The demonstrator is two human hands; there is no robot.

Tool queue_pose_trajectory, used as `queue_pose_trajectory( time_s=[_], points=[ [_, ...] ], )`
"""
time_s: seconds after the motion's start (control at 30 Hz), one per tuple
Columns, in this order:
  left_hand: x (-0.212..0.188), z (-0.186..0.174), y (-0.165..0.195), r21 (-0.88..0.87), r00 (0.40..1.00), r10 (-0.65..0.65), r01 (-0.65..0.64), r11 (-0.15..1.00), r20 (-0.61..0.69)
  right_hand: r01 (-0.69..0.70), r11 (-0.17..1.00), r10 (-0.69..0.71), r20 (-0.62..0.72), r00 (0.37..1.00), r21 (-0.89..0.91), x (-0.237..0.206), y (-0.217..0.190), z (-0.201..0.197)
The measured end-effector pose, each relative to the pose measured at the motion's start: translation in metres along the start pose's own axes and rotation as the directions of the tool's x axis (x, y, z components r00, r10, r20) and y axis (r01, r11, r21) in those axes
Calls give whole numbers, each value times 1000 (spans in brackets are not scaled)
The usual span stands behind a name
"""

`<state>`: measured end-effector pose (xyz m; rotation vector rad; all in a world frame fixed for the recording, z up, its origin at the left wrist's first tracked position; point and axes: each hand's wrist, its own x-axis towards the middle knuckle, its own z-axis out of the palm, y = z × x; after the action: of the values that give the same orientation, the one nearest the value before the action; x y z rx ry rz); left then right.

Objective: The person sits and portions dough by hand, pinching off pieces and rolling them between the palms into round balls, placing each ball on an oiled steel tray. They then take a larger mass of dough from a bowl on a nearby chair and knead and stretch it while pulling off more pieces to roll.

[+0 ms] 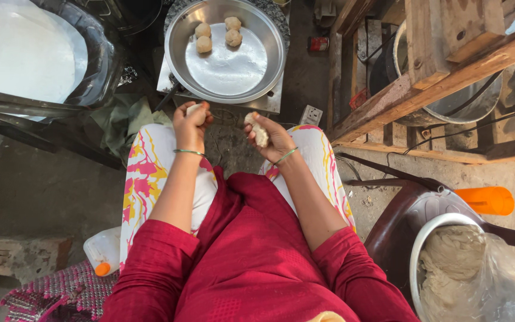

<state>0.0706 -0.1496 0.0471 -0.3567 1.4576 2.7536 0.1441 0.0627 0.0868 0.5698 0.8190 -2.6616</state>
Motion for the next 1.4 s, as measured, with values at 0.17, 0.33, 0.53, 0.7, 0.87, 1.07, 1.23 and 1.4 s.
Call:
queue_pose_trajectory(
  time_s=[0.17,0.33,0.53,0.7,0.87,1.07,1.23,1.4],
  points=[
    [-8,0,15,-2,989,-146,146,989,-36,27,982,-41,73,996,186,-1,-3,6],
    [-24,17,21,28,960,-252,250,968,125,131,988,-112,-192,975,87,8,2,-1],
    [-23,17,15,4,924,-320,326,945,211,167,984,-159,-105,982,68,12,1,-11],
    [-24,19,11,37,896,-387,388,921,219,190,981,-192,-70,979,-41,18,4,-16],
    [-30,19,-8,268,892,-402,343,900,207,178,982,-167,-151,974,67,20,3,-18],
    [-5,30,-19,-92,771,-606,629,772,196,196,980,-196,-242,950,-24,14,-3,-14],
    [49,39,28,-570,878,-284,469,675,386,188,979,-202,-225,953,-85,8,1,0],
    [65,31,32,-555,940,-271,342,758,208,214,970,-234,-201,951,-120,1,7,14]
  ],
)
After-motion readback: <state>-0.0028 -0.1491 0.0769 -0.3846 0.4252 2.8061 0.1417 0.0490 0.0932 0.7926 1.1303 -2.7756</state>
